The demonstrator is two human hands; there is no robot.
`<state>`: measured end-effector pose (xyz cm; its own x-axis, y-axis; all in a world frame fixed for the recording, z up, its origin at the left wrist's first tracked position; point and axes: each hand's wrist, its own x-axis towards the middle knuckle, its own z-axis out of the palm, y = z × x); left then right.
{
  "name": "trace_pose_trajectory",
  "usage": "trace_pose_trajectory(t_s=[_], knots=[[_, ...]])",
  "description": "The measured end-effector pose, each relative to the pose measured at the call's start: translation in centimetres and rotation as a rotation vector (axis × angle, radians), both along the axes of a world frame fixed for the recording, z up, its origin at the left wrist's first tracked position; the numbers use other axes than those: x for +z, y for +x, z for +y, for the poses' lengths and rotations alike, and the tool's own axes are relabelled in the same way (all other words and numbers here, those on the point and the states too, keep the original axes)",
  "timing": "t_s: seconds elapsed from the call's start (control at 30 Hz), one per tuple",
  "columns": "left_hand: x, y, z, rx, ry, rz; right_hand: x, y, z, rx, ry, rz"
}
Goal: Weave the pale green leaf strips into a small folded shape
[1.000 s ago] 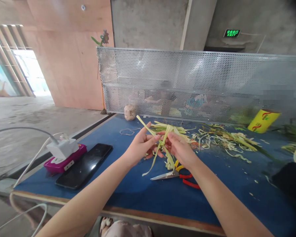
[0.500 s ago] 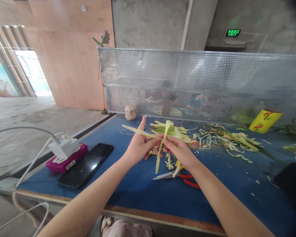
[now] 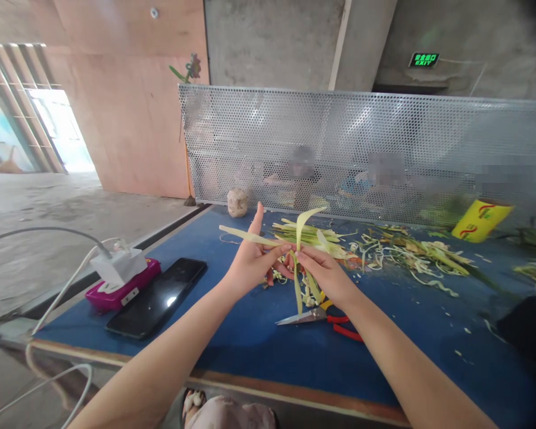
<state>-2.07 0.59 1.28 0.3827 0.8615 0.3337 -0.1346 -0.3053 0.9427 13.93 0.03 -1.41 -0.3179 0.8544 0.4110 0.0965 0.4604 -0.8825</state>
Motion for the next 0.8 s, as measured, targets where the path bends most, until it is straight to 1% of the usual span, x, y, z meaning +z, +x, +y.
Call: trace_pose_trajectory(t_s=[0.17, 0.27, 0.33, 0.4, 0.43, 0.5, 0.6, 0.67, 0.7, 0.8], knots=[[-0.4, 0.5, 0.0, -0.1, -0.054, -0.012, -0.2, -0.2, 0.2, -0.045, -0.089, 0.063], [-0.7, 0.9, -0.1, -0.135, -0.045, -0.02, -0.2, -0.9, 0.1, -0.006, -0.172, 0.142], [-0.7, 0.9, 0.0, -0.092, -0.02, -0.015, -0.2, -1.1, 0.1, 0.021, -0.243, 0.217], [-0.6, 0.7, 0.2, -0.007, 0.009, -0.014, -0.2, -1.0, 0.0, 0.018, -0.303, 0.249], [-0.5, 0.5, 0.3, 0.025, 0.021, -0.01, -0.2, -0.8, 0.0, 0.006, -0.316, 0.222], [-0.4, 0.3, 0.4, 0.042, 0.035, 0.018, 0.1, -0.1, 0.0, -0.013, -0.287, 0.078], [-0.3, 0.2, 0.4, -0.004, 0.04, 0.079, 0.8, 1.0, -0.1, -0.033, -0.149, -0.177], [-0.3, 0.2, 0.4, -0.034, 0.029, 0.091, 1.4, 1.5, -0.4, -0.046, -0.084, -0.245], [-0.2, 0.2, 0.4, -0.048, 0.021, 0.092, 1.7, 1.7, -0.5, -0.044, -0.076, -0.26], [-0.2, 0.2, 0.5, -0.077, -0.004, 0.091, 2.2, 2.1, -0.8, -0.028, -0.104, -0.284]])
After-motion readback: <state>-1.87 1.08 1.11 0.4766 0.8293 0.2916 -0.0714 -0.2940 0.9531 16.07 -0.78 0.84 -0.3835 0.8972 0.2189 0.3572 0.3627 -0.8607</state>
